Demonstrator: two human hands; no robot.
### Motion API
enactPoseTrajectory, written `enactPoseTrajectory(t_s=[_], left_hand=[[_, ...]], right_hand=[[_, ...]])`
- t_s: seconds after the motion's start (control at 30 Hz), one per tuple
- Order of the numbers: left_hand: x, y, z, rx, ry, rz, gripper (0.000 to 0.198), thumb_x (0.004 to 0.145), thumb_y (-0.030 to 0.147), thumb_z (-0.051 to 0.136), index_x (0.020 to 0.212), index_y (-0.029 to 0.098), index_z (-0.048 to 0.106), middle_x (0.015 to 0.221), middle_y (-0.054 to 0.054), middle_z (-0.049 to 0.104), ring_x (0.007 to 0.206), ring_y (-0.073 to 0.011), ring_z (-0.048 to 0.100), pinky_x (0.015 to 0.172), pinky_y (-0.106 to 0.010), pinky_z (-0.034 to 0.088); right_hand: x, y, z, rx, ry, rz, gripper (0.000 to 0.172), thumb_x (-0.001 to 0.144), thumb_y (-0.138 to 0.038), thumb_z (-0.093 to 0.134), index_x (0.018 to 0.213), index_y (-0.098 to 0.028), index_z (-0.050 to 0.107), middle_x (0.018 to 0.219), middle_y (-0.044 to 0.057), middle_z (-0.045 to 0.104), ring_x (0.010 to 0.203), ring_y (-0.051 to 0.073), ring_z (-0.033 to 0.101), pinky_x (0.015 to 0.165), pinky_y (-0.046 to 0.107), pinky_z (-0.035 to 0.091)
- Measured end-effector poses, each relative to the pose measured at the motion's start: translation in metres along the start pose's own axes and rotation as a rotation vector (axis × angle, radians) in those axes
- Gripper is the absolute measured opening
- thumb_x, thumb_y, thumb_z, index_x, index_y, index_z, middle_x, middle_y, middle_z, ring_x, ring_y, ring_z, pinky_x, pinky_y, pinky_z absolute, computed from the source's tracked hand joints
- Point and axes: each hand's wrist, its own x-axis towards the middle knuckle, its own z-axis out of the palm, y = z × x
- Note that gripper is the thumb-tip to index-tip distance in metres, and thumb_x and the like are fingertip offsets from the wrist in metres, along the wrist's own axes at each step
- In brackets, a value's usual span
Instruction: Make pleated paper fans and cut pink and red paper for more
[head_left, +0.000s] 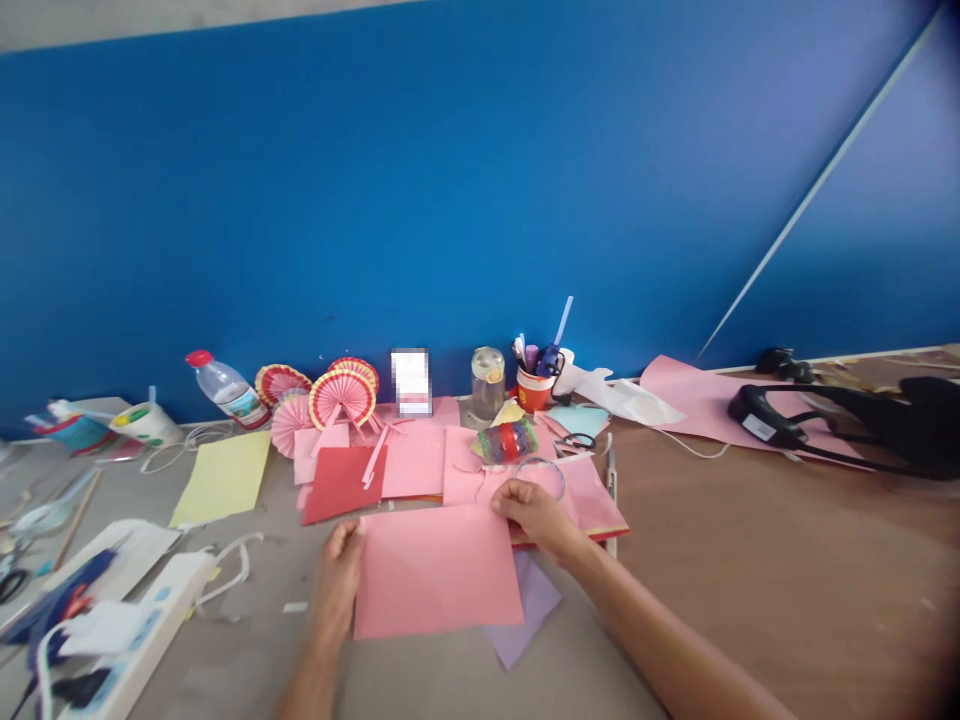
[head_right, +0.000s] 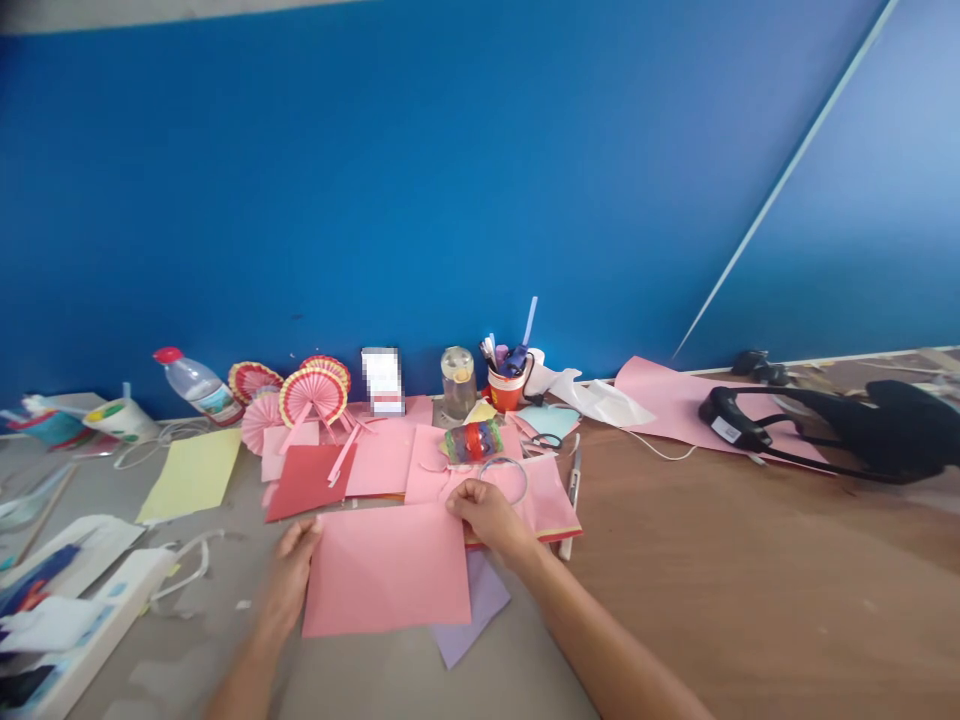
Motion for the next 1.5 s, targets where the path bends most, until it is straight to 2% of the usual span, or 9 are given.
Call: enactPoseTrajectory(t_s=[0.07,0.13,0.3,0.43,0.57,0.7,0.9,1.27,1.5], left_hand=[[0.0,0.0,0.003,0.14,0.058,0.151,0.012,0.067,0.012,0.072,0.07,0.018,0.063,0.068,0.002,0.065,0.066,-0.0154,0.057,0.065,-0.02,0.04],[-0.002,-0.001,0.008,0.187,0.078,0.182,0.011,0.07,0.013,0.07,0.068,0.02,0.062,0.063,0.002,0.062,0.065,-0.0164,0.056,0.066,-0.021,0.039],[-0.009,-0.005,0.016,0.293,0.084,0.245,0.018,0.067,0.012,0.069,0.076,0.026,0.061,0.057,0.003,0.056,0.075,-0.0193,0.059,0.085,-0.024,0.04],[-0.011,-0.012,0.013,0.694,0.07,0.485,0.014,0.069,0.014,0.064,0.078,0.025,0.061,0.062,0.002,0.06,0.076,-0.021,0.06,0.105,-0.034,0.026],[-0.009,-0.023,0.01,1.25,0.087,0.688,0.015,0.083,0.018,0.046,0.09,0.021,0.059,0.074,-0.004,0.068,0.078,-0.0225,0.063,0.103,-0.046,0.025],[-0.011,-0.027,0.011,1.474,0.084,0.767,0.016,0.086,0.016,0.043,0.092,0.019,0.057,0.085,-0.006,0.07,0.084,-0.0224,0.064,0.098,-0.047,0.026],[-0.014,-0.024,0.014,1.567,0.096,0.781,0.017,0.087,0.017,0.043,0.09,0.019,0.059,0.088,-0.006,0.067,0.086,-0.0213,0.062,0.095,-0.043,0.029],[-0.019,-0.016,0.019,1.65,0.029,0.68,0.025,0.089,0.012,0.037,0.088,0.019,0.061,0.087,-0.005,0.064,0.088,-0.0221,0.059,0.099,-0.047,0.025],[-0.017,-0.018,0.017,1.631,0.025,0.696,0.029,0.089,0.01,0.034,0.088,0.02,0.061,0.086,-0.005,0.064,0.087,-0.0204,0.058,0.1,-0.047,0.022]], right_hand=[[-0.001,-0.001,-0.002,-0.28,0.132,-0.14,0.011,0.066,-0.022,0.06,0.06,-0.02,0.051,0.055,-0.005,0.047,0.053,0.011,0.042,0.053,0.024,0.03],[-0.002,-0.001,-0.003,-0.49,0.215,-0.225,0.009,0.068,-0.02,0.055,0.061,-0.021,0.05,0.059,-0.003,0.051,0.058,0.014,0.047,0.056,0.026,0.031],[-0.005,0.003,-0.006,-0.806,0.272,-0.244,0.009,0.07,-0.016,0.053,0.067,-0.022,0.047,0.062,0.0,0.054,0.059,0.016,0.049,0.056,0.026,0.028],[-0.004,0.004,-0.006,-1.106,0.268,-0.207,0.005,0.074,-0.016,0.056,0.078,-0.019,0.053,0.075,0.005,0.062,0.069,0.018,0.056,0.059,0.026,0.029],[-0.003,0.0,-0.005,-1.343,0.254,-0.104,0.016,0.08,-0.024,0.056,0.093,-0.015,0.057,0.092,0.01,0.066,0.084,0.022,0.06,0.069,0.028,0.035],[-0.005,-0.002,-0.004,-1.498,0.3,-0.116,0.026,0.082,-0.029,0.058,0.103,-0.014,0.057,0.102,0.013,0.063,0.095,0.027,0.059,0.078,0.033,0.035],[-0.005,0.003,-0.005,-1.517,0.292,-0.113,0.037,0.081,-0.029,0.059,0.115,-0.016,0.055,0.107,0.013,0.061,0.101,0.028,0.056,0.083,0.035,0.033],[0.003,-0.017,-0.025,-1.189,0.192,0.06,0.051,0.071,-0.032,0.062,0.119,-0.015,0.055,0.103,0.009,0.063,0.089,0.021,0.06,0.074,0.029,0.037],[0.004,-0.016,-0.041,-1.274,0.049,-0.003,0.038,0.067,-0.025,0.063,0.105,-0.018,0.061,0.104,0.008,0.061,0.092,0.021,0.058,0.079,0.031,0.036]])
